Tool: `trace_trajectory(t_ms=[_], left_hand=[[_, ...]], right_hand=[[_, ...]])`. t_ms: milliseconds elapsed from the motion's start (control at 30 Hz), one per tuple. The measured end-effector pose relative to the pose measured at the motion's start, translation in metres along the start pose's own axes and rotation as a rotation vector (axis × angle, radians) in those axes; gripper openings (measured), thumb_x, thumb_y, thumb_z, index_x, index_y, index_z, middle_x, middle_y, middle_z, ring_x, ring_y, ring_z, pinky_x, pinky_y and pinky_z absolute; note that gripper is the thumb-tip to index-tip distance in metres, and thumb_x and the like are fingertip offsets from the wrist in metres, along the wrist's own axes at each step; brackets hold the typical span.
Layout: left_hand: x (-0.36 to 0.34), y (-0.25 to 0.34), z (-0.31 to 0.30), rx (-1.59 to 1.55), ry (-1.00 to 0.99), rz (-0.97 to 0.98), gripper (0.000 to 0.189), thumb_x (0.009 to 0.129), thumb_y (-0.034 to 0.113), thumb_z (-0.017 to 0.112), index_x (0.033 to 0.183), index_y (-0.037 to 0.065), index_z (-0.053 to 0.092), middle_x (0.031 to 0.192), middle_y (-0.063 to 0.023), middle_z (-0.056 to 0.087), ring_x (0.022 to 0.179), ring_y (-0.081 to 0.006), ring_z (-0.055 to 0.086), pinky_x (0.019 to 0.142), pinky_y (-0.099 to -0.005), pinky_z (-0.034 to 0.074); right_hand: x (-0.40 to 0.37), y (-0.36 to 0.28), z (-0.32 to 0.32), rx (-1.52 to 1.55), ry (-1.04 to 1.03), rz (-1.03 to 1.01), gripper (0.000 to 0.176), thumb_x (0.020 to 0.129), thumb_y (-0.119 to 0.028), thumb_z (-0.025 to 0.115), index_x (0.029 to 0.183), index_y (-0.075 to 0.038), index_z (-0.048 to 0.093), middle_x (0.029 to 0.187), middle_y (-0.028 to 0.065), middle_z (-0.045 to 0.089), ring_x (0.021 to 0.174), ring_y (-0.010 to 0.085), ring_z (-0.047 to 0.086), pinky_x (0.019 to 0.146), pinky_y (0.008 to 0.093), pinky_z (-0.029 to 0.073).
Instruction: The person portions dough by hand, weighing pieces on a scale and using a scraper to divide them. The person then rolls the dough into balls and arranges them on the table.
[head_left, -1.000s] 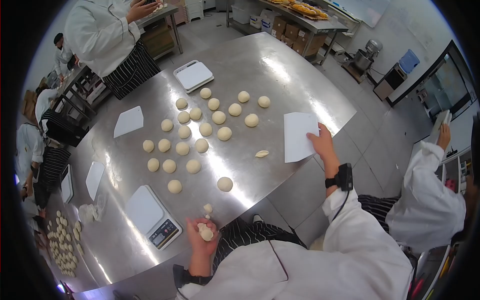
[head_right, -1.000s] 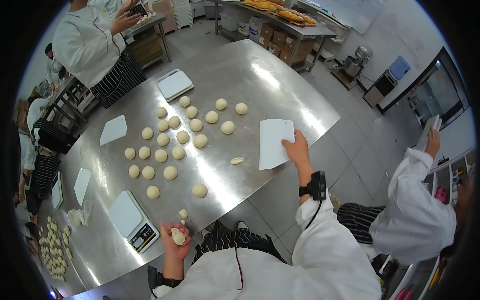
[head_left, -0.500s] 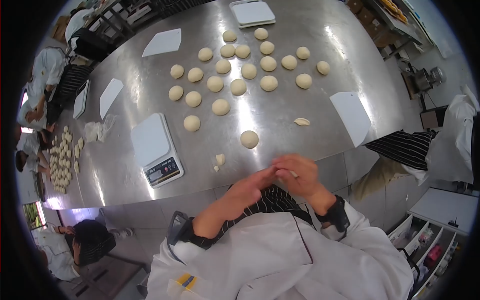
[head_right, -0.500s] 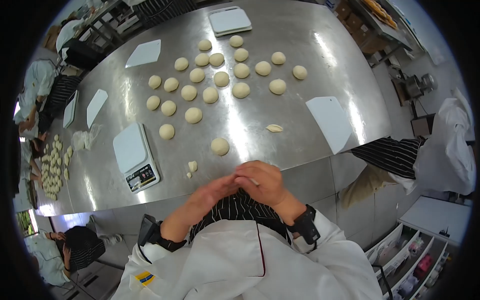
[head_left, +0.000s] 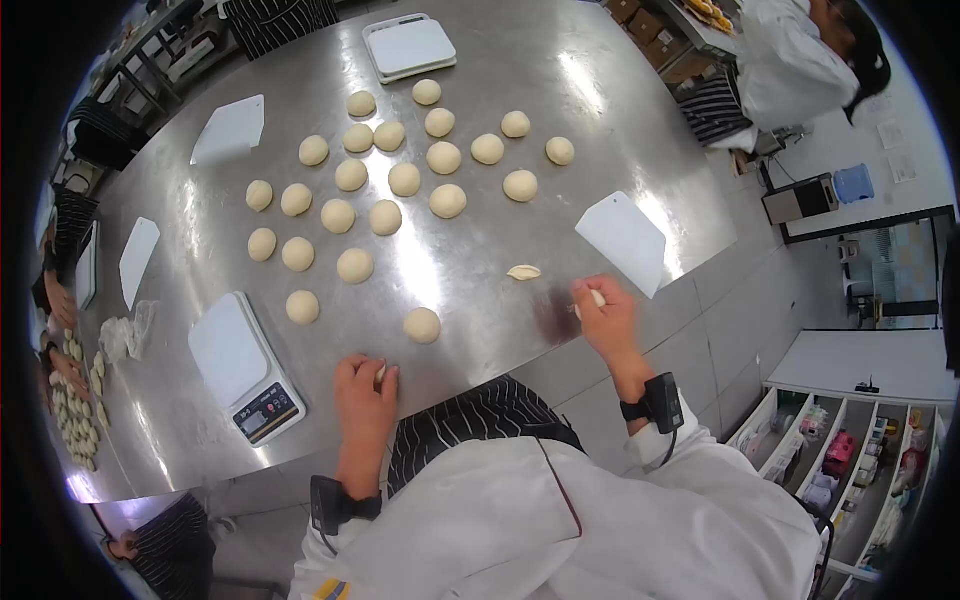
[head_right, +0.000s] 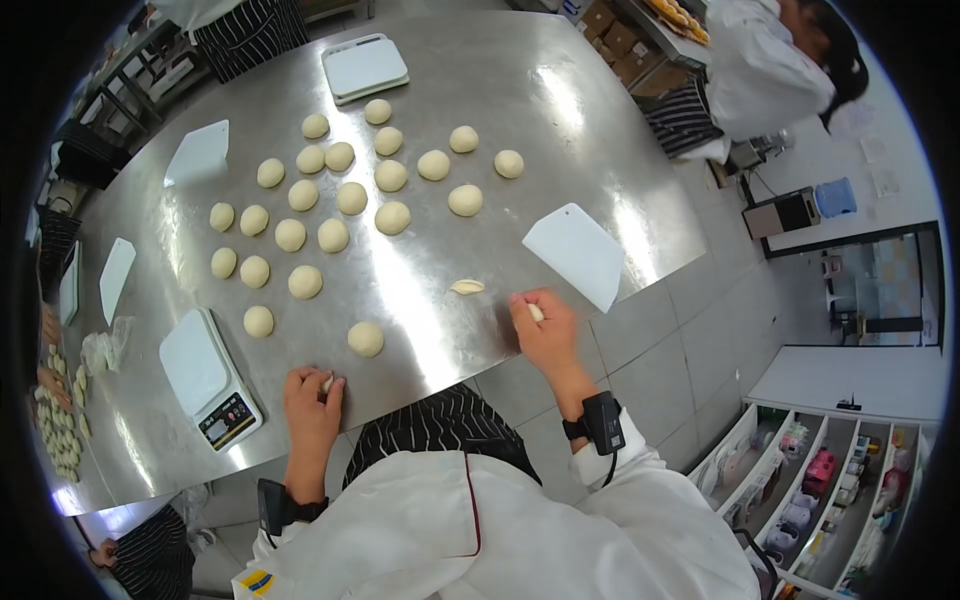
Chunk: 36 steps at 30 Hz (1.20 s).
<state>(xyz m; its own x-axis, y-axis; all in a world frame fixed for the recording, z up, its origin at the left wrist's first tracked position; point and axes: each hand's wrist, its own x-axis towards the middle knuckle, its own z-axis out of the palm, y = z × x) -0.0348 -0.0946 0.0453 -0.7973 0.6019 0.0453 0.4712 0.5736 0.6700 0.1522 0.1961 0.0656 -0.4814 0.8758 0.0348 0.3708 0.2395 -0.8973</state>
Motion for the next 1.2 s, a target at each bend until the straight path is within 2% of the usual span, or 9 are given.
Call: trace_trajectory(t_ms=[200, 267, 467, 633, 733, 800, 900, 967, 1200], left_hand=[[0.014, 0.013, -0.017, -0.190, 0.116, -0.100, 0.014, 0.075, 0.000, 0.066, 0.088, 0.002, 0.062, 0.095, -0.0156, 0.061, 0.087, -0.0322, 0.058, 0.076, -0.0391, 0.048], [0.019, 0.050, -0.015, -0.166, 0.259, 0.193, 0.019, 0.079, -0.007, 0.061, 0.095, 0.003, 0.061, 0.096, -0.0149, 0.062, 0.087, -0.0280, 0.062, 0.076, -0.0369, 0.051], [0.084, 0.117, 0.193, -0.044, 0.000, 0.579, 0.025, 0.072, 0.008, 0.055, 0.095, -0.003, 0.060, 0.097, -0.0194, 0.060, 0.098, -0.0360, 0.054, 0.090, -0.0429, 0.044], [0.075, 0.144, 0.159, 0.294, -0.071, 0.453, 0.014, 0.075, 0.011, 0.057, 0.088, 0.008, 0.061, 0.093, -0.0076, 0.057, 0.091, -0.0234, 0.054, 0.077, -0.0363, 0.045], [0.062, 0.150, 0.131, 0.374, -0.068, 0.288, 0.021, 0.077, 0.009, 0.056, 0.097, 0.008, 0.059, 0.095, -0.0091, 0.055, 0.090, -0.0249, 0.055, 0.076, -0.0371, 0.046], [0.070, 0.135, 0.148, 0.181, -0.170, 0.174, 0.021, 0.079, 0.007, 0.054, 0.100, 0.005, 0.057, 0.094, -0.0124, 0.055, 0.090, -0.0298, 0.057, 0.078, -0.0419, 0.046], [0.065, 0.121, 0.169, -0.224, 0.050, 0.064, 0.032, 0.085, 0.001, 0.045, 0.116, 0.002, 0.056, 0.109, -0.0192, 0.061, 0.092, -0.0333, 0.062, 0.082, -0.0382, 0.050], [0.062, 0.139, 0.150, -0.736, -0.018, -0.363, 0.025, 0.089, 0.000, 0.046, 0.109, 0.003, 0.061, 0.081, -0.0068, 0.065, 0.064, -0.0120, 0.058, 0.059, -0.0260, 0.050], [0.094, 0.140, 0.144, -1.384, 0.020, -0.664, 0.021, 0.086, -0.007, 0.053, 0.106, -0.004, 0.060, 0.100, -0.0123, 0.064, 0.087, -0.0192, 0.063, 0.074, -0.0301, 0.054]], right_hand=[[0.020, 0.001, -0.009, -0.121, -0.143, -0.233, 0.016, 0.083, -0.015, 0.069, 0.078, -0.001, 0.063, 0.072, 0.0093, 0.062, 0.063, 0.0178, 0.059, 0.058, 0.0298, 0.046], [0.029, 0.009, -0.018, -0.091, -0.171, -0.244, 0.015, 0.084, -0.013, 0.069, 0.078, -0.001, 0.063, 0.072, 0.0084, 0.062, 0.063, 0.0158, 0.058, 0.059, 0.0288, 0.045], [0.082, 0.023, -0.053, -0.074, -0.309, -0.415, 0.018, 0.082, -0.014, 0.069, 0.070, -0.003, 0.061, 0.066, 0.0111, 0.060, 0.059, 0.0223, 0.056, 0.055, 0.0358, 0.044], [0.126, 0.046, -0.062, 0.062, -0.414, -0.590, 0.017, 0.082, -0.005, 0.061, 0.069, -0.001, 0.051, 0.063, 0.0084, 0.052, 0.059, 0.0164, 0.053, 0.055, 0.0307, 0.042], [0.123, 0.035, -0.072, -0.111, -0.483, -0.489, 0.007, 0.078, -0.011, 0.063, 0.077, -0.005, 0.066, 0.073, 0.0116, 0.064, 0.077, 0.0349, 0.061, 0.070, 0.0431, 0.049], [0.126, 0.053, -0.058, 0.152, -0.465, -0.372, 0.015, 0.081, -0.003, 0.061, 0.070, -0.001, 0.052, 0.063, 0.0074, 0.053, 0.059, 0.0158, 0.054, 0.055, 0.0299, 0.042], [0.117, 0.014, -0.061, 0.112, -0.397, -0.677, 0.012, 0.074, -0.004, 0.069, 0.070, -0.001, 0.058, 0.065, 0.0132, 0.058, 0.057, 0.0285, 0.057, 0.055, 0.0351, 0.045], [0.109, -0.005, -0.071, 0.127, -0.442, -0.637, 0.010, 0.077, -0.006, 0.071, 0.074, -0.002, 0.062, 0.068, 0.0116, 0.060, 0.058, 0.0264, 0.059, 0.053, 0.0320, 0.046], [0.095, 0.019, -0.106, 0.111, -0.430, -0.416, 0.012, 0.080, -0.009, 0.070, 0.074, -0.003, 0.063, 0.073, 0.0093, 0.063, 0.062, 0.0227, 0.061, 0.057, 0.0299, 0.047]])
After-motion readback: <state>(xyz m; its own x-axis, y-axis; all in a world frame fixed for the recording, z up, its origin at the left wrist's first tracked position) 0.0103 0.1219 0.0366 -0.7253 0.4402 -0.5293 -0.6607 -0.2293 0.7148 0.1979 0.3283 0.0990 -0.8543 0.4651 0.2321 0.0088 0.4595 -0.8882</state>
